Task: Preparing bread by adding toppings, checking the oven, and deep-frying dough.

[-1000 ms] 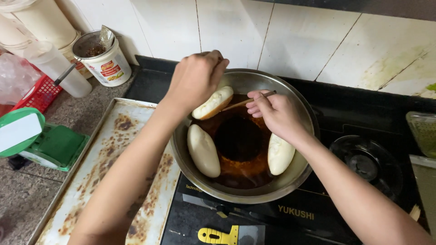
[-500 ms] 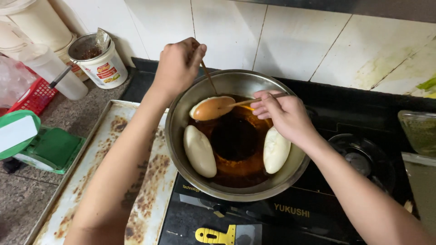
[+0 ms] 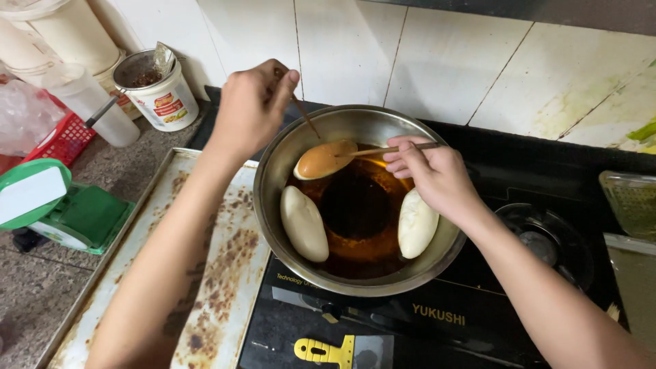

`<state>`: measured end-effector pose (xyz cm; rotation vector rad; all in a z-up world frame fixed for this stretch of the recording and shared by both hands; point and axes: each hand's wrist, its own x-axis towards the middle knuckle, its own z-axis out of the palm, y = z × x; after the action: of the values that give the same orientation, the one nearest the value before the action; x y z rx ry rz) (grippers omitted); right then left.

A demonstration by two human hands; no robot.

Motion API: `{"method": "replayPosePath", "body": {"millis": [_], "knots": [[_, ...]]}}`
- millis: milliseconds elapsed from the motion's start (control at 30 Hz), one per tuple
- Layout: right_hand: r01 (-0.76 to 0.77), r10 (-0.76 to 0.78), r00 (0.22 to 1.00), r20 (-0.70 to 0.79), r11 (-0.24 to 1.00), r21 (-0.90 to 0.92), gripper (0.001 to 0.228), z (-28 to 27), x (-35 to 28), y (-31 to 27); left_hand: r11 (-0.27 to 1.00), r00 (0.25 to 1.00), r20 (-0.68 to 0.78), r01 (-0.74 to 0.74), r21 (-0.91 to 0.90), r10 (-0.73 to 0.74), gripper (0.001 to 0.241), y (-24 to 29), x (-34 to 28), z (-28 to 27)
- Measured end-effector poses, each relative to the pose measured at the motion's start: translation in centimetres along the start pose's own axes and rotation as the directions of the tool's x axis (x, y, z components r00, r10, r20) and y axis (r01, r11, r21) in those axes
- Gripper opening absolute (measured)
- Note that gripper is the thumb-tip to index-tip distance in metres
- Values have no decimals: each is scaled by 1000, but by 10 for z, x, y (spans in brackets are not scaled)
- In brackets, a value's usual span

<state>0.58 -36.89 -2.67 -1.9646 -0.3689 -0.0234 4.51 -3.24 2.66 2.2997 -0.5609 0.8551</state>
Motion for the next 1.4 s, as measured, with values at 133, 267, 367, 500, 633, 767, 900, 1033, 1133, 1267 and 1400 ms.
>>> {"method": "replayPosePath", "body": {"millis": [133,267,367,500,633,767,900,1033,1133,1267,1400], "knots": [[32,-30,999,35,999,-36,39,-9,-15,-9,1000,998,56,7,27,-9,29,22,-19,-41],[25,-24,998,66,1000,-5,39,-18,-33,-9,1000,998,59,12,17,-13,26,57,-51,-82],[53,-53,995,83,999,-4,40,-22,-45,-19,996,990,124,56,77,-65,24,66,-74,-97],[43,-42,993,108,999,-7,38,-22,-51,-32,988,967,209,136,69,-148,27,62,-92,-95],[78,-71,987,144,996,-43,37,-14,-57,-43,991,975,195,90,96,-108,29,68,-104,-90],[52,-43,989,145,997,-59,39,-10,-68,-56,994,981,168,94,53,-101,27,77,-104,-94],[121,-90,985,145,969,-217,36,-11,-77,-62,993,981,160,99,71,-110,28,65,-107,-89],[41,-4,991,133,959,-280,35,-5,-84,-57,987,948,277,141,73,-156,35,53,-118,-71],[15,28,990,141,957,-290,38,-2,-83,-51,975,933,285,220,29,-219,31,68,-123,-67],[-18,60,987,148,963,-269,41,-1,-77,-36,981,941,283,195,0,-186,29,65,-127,-59],[-26,68,982,175,972,-233,39,3,-67,-10,963,931,276,263,-56,-238,23,66,-129,-63]]}}
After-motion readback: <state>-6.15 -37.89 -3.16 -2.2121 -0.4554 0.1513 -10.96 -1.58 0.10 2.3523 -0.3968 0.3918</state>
